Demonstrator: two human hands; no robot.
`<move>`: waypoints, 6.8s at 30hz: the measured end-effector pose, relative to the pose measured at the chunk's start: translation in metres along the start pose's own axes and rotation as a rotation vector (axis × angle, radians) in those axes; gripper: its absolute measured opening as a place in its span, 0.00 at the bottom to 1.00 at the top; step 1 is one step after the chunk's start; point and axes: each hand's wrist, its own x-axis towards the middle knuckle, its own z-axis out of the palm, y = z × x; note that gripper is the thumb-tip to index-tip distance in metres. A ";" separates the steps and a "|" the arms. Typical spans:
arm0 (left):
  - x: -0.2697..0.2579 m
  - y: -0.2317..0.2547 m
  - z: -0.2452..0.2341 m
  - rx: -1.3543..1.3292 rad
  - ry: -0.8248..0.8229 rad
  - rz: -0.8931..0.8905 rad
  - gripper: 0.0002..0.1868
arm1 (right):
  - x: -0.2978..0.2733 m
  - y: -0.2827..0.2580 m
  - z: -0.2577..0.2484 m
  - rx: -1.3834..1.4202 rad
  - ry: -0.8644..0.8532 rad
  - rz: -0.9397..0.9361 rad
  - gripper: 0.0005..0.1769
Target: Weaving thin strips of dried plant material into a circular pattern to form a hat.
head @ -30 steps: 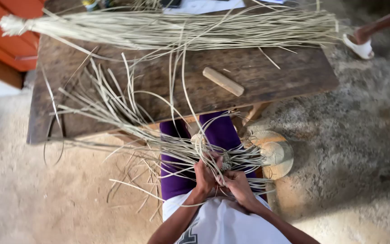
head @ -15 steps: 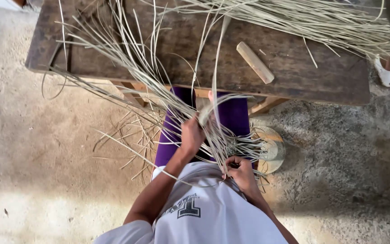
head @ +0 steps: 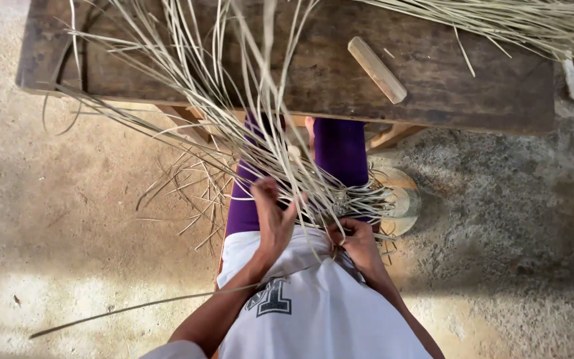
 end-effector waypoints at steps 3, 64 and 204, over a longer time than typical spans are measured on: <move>-0.023 0.009 0.013 -0.088 -0.302 -0.235 0.23 | 0.007 -0.001 -0.001 -0.005 0.023 -0.012 0.06; 0.077 0.061 -0.036 0.133 0.248 -0.252 0.67 | 0.102 -0.218 0.077 -0.874 -0.669 -0.669 0.08; 0.040 0.097 -0.030 0.439 -0.338 0.363 0.10 | 0.072 -0.118 -0.018 -0.790 0.253 -1.181 0.07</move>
